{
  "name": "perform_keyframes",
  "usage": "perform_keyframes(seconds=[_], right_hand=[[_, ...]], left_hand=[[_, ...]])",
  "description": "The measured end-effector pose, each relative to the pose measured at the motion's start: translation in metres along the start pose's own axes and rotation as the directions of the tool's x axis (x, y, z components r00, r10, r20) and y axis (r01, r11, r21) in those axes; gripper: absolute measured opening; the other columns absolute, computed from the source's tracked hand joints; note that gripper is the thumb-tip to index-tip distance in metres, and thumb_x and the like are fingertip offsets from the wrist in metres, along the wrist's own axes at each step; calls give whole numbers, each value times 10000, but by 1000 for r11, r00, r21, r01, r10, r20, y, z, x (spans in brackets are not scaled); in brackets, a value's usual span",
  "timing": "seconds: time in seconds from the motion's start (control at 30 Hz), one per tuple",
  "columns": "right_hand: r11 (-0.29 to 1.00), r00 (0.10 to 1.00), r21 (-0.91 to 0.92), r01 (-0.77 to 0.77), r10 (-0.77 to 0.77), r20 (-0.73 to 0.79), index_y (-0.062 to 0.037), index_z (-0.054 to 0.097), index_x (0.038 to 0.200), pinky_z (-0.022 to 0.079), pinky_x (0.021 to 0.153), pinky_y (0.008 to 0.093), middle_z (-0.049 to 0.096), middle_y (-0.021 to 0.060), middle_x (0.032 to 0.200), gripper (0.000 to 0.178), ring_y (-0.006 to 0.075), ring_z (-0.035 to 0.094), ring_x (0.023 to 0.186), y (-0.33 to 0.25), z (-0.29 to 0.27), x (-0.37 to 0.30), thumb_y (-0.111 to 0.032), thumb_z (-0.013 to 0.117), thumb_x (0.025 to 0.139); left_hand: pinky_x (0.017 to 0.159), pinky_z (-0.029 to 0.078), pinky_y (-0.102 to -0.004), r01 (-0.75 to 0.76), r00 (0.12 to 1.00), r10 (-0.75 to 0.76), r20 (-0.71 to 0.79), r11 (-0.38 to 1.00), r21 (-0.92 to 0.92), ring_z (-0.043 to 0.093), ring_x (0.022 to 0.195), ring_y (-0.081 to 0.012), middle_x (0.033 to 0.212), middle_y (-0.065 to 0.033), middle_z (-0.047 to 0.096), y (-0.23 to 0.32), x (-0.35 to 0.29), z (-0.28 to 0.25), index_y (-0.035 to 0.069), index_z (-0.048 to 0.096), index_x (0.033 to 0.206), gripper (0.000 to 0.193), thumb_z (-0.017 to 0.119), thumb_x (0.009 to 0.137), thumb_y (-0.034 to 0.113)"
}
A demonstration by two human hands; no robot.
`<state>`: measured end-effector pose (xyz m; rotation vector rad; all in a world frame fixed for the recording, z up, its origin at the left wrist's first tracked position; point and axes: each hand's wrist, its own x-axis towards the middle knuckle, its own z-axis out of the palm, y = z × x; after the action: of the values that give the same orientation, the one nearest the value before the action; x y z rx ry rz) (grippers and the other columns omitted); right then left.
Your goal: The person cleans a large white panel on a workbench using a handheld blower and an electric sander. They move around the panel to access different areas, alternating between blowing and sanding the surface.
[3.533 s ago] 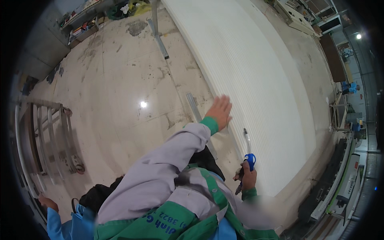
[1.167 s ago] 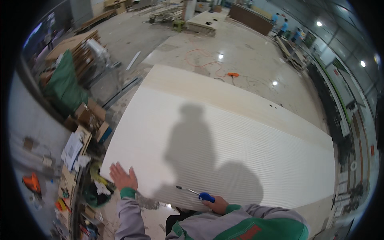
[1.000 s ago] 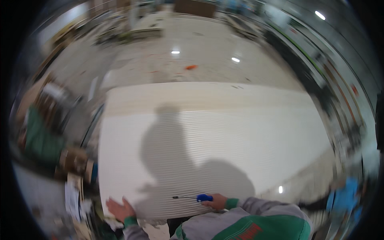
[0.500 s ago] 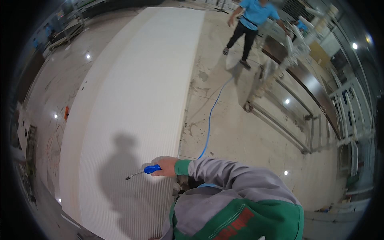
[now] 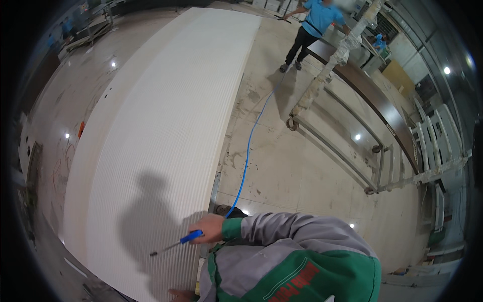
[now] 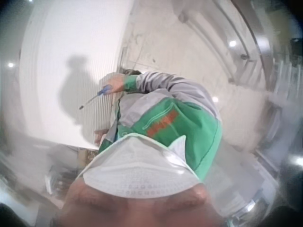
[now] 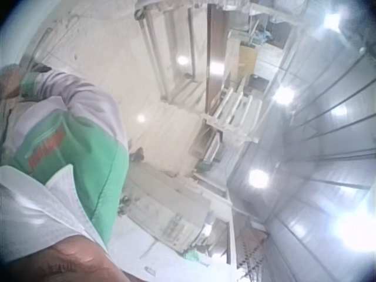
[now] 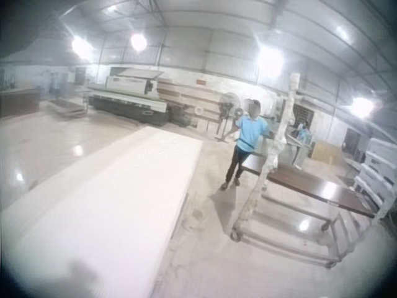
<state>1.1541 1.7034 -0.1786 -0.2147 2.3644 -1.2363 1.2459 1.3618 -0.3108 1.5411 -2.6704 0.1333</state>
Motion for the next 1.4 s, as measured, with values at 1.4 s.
perform_keyframes(seconds=[1.4], right_hand=[[391, 129, 448, -804, 850, -510, -235, 577, 1390, 519, 968, 454, 683, 153, 1240, 446, 344, 648, 1152, 200, 381, -487, -374, 566, 966]], left_hand=[[1158, 200, -673, 171, 976, -181, -123, 981, -91, 244, 1468, -494, 1586, -248, 319, -529, -23, 37, 41, 444, 1489, 914, 585, 869, 698]])
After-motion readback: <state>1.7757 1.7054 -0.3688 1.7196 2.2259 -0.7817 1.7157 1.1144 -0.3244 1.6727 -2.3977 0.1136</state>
